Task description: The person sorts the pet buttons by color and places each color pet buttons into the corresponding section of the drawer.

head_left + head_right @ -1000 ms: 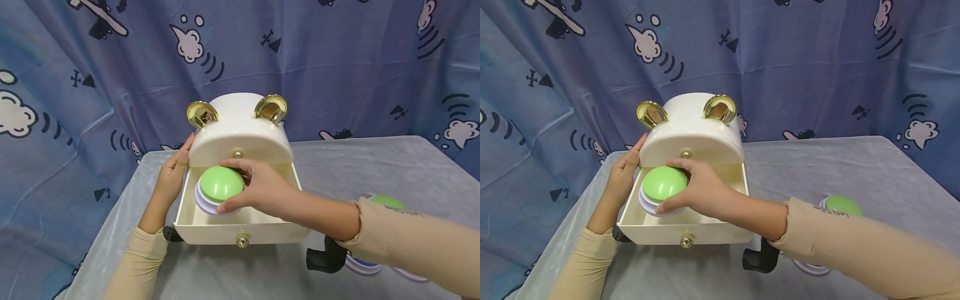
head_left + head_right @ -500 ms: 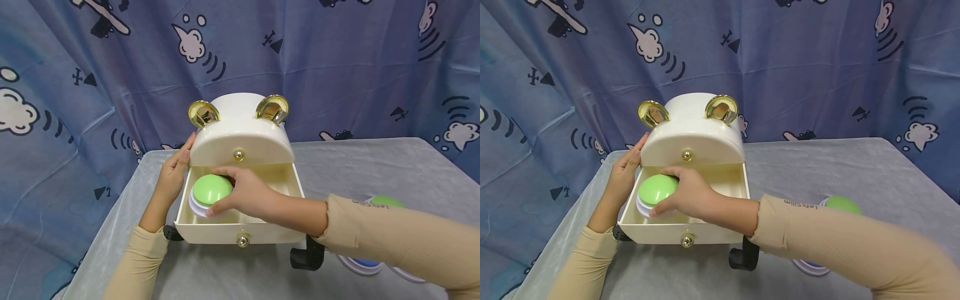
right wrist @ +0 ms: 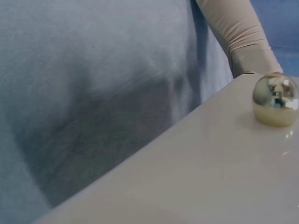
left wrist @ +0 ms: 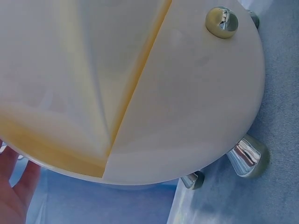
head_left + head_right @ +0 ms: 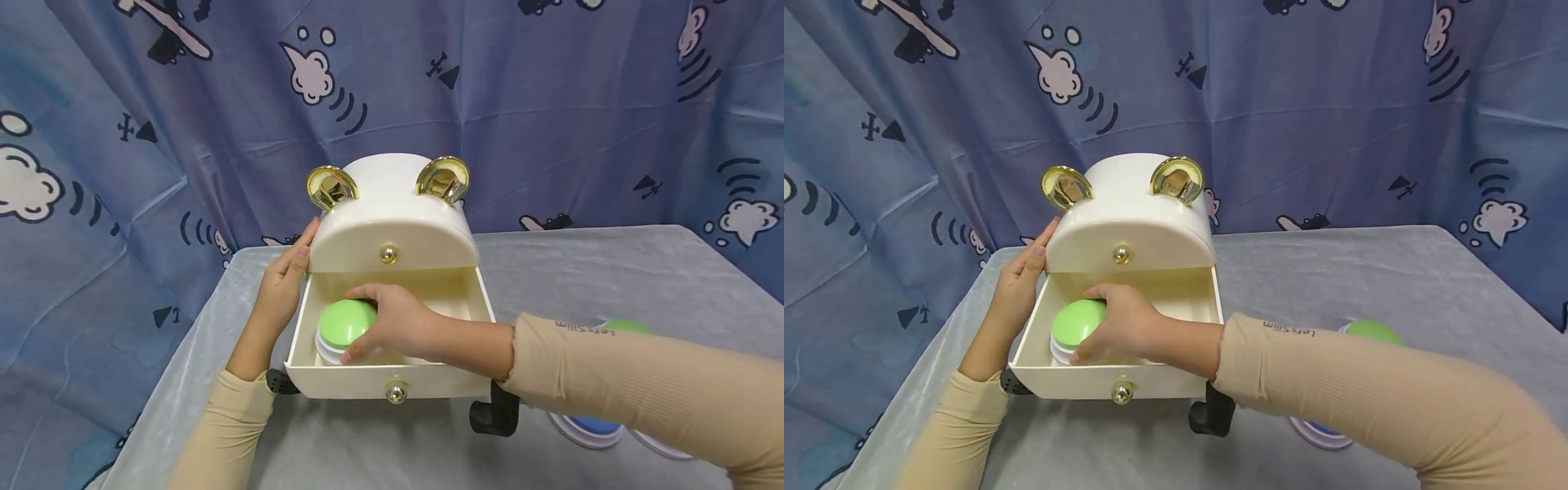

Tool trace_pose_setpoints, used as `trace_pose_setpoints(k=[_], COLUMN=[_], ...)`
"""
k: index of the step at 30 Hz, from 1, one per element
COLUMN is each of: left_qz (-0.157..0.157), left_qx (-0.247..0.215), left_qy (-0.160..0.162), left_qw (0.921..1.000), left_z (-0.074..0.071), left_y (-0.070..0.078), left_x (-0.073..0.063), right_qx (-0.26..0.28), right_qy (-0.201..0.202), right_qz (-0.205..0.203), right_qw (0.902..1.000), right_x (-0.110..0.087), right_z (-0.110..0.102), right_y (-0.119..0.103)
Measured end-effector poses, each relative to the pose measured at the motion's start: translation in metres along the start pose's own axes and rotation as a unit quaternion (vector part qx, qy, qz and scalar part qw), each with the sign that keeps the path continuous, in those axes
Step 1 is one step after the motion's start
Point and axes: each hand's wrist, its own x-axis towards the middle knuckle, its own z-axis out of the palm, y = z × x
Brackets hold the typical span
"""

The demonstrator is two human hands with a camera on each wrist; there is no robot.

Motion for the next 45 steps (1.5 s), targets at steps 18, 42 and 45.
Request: trace_pose_setpoints(k=[18, 42, 45], left_qz=[0.007, 0.013, 0.014], left_qx=[0.003, -0.011, -0.009], left_qy=[0.007, 0.004, 0.005], left_qw=[0.9999, 0.9999, 0.9999], left_z=[0.000, 0.002, 0.001], left_y=[0.003, 0.000, 0.000], left_x=[-0.001, 0.000, 0.000], right_qx=[-0.063, 0.059, 0.078], right_qy=[-0.007, -0.007, 0.028], right_qz=[0.006, -0.091, -0.116], right_qw=[0.9980, 0.9941, 0.9898], right_x=[0.007, -0.047, -0.064], right_z=[0.005, -0.051, -0.063], right_y=[0.004, 0.015, 0.020])
